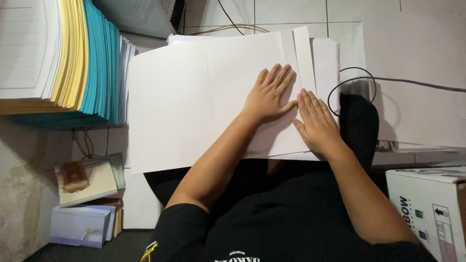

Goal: The person folds large white sheets of paper in half by hand, smoothing the crease with both hands. They repeatedly pick up sheets from a stack, fold them, and place them back down, working on their lap.

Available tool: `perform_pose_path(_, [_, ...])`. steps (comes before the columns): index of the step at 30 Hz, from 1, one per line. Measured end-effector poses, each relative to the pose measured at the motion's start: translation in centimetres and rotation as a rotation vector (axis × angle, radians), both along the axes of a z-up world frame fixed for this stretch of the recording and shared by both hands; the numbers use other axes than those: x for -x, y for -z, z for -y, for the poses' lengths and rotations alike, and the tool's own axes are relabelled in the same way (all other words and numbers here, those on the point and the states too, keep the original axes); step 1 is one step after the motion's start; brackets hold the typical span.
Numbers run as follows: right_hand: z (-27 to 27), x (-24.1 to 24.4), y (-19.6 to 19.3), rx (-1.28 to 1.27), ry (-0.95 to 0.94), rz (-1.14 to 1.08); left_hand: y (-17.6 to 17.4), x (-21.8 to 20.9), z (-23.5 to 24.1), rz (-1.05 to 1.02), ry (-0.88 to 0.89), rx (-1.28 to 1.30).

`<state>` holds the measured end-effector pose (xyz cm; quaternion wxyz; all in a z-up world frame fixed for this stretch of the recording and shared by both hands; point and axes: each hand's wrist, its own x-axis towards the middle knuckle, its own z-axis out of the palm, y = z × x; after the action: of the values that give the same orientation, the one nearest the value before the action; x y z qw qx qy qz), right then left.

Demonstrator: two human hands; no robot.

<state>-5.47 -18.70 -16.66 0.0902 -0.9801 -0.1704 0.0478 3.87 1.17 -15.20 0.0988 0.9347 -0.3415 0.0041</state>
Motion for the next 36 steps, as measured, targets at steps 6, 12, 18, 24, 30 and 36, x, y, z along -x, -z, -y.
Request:
perform_pose_path(6, [0.2, 1.5, 0.0, 0.06, -0.021, 0.008, 1.1, -2.2, 0.9, -0.016, -0.08, 0.023])
perform_pose_path(12, [-0.5, -3.4, -0.7, 0.024, -0.006, 0.078, 0.4, -1.9, 1.0, -0.059, -0.084, 0.002])
perform_pose_path(18, [-1.1, -8.6, 0.1, -0.005, 0.006, 0.068, 1.5, -2.3, 1.0, -0.04, -0.116, 0.017])
perform_pose_path(24, [-0.8, -4.2, -0.4, 0.01, 0.006, 0.052, 1.6, -2.4, 1.1, -0.04, -0.133, 0.029])
perform_pose_path(30, [-0.8, -4.7, -0.9, 0.023, -0.007, 0.046, 0.8, -1.9, 1.1, -0.026, -0.144, -0.001])
perform_pose_path(36, [-0.8, -14.9, 0.4, -0.035, -0.009, 0.054, 1.3, -2.1, 1.2, -0.028, -0.135, -0.021])
